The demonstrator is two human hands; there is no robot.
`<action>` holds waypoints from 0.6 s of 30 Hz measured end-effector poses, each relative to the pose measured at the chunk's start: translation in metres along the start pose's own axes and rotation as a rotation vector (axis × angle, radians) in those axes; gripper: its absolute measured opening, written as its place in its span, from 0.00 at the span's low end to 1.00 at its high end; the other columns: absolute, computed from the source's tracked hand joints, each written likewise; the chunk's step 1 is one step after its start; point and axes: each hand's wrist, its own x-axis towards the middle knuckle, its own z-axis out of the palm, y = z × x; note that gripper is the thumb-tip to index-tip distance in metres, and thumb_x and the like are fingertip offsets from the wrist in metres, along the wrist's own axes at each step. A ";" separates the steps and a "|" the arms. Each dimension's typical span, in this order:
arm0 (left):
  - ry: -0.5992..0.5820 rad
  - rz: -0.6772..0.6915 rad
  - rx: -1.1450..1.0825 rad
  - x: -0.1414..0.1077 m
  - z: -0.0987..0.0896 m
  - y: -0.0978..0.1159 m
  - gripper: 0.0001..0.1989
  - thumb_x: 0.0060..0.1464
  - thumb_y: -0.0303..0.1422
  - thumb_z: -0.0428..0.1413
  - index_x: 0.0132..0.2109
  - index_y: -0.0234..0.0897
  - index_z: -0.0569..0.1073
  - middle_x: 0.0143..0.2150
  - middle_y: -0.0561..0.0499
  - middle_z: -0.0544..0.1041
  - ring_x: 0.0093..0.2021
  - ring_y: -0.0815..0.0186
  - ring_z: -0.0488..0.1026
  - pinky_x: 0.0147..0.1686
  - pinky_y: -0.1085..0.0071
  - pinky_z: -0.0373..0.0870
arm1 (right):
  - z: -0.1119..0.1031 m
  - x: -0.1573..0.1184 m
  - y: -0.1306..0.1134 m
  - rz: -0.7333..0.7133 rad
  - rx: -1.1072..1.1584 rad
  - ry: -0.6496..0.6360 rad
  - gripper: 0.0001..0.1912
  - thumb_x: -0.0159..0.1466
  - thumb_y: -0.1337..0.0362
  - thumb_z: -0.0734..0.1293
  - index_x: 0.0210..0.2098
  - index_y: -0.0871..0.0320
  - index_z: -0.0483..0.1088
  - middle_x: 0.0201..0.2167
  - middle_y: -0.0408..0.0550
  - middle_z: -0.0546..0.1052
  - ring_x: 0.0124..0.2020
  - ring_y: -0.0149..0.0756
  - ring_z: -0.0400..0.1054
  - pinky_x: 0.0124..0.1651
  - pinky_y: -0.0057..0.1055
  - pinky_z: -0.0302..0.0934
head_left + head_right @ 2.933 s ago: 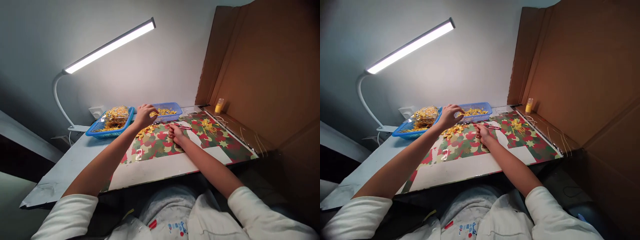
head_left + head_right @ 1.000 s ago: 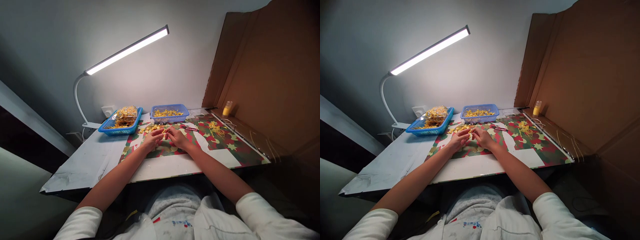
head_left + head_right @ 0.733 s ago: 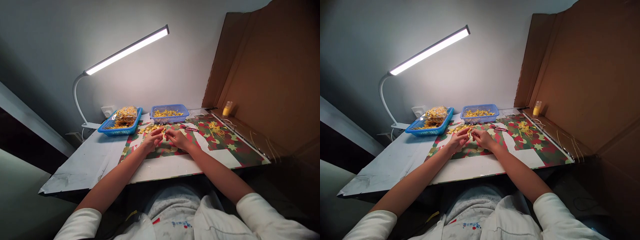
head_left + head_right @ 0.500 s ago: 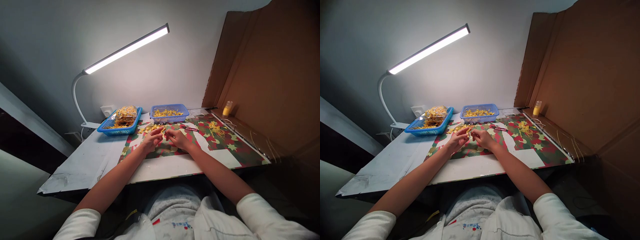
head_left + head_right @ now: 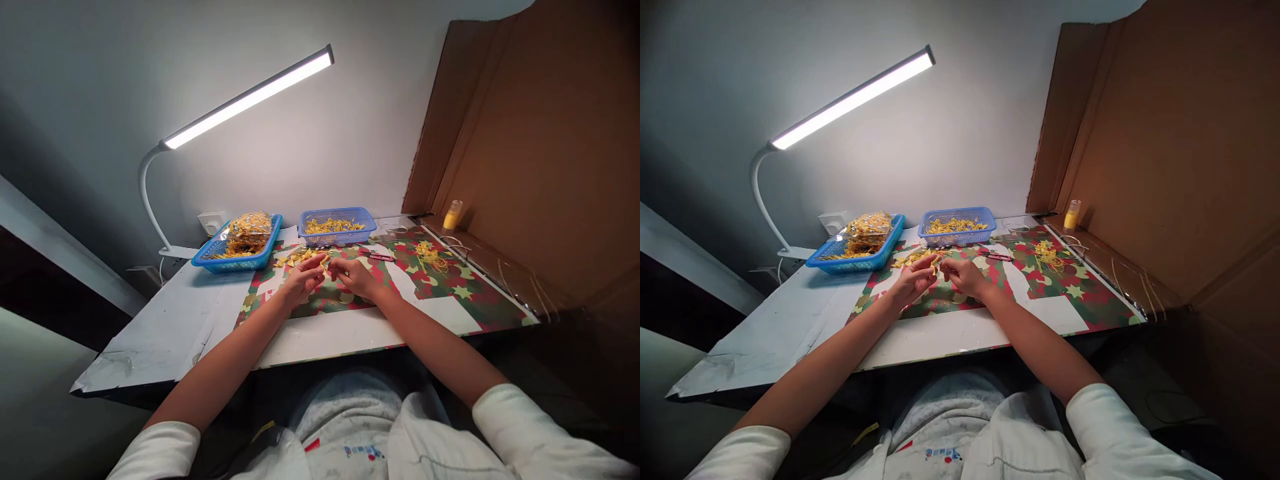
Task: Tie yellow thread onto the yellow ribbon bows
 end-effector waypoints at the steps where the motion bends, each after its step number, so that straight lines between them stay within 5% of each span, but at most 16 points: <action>1: -0.006 0.000 -0.003 0.000 0.000 0.000 0.19 0.33 0.18 0.66 0.38 0.35 0.80 0.35 0.51 0.79 0.28 0.76 0.71 0.29 0.80 0.69 | 0.000 0.000 0.000 -0.001 0.001 0.002 0.08 0.59 0.72 0.58 0.31 0.56 0.67 0.25 0.41 0.73 0.27 0.30 0.66 0.33 0.27 0.57; 18: 0.035 -0.029 0.049 -0.003 0.002 0.001 0.20 0.31 0.17 0.67 0.37 0.36 0.81 0.36 0.51 0.80 0.29 0.75 0.72 0.29 0.80 0.69 | 0.000 -0.001 -0.002 -0.004 -0.023 -0.003 0.07 0.56 0.73 0.58 0.27 0.57 0.65 0.21 0.39 0.68 0.22 0.28 0.56 0.29 0.26 0.51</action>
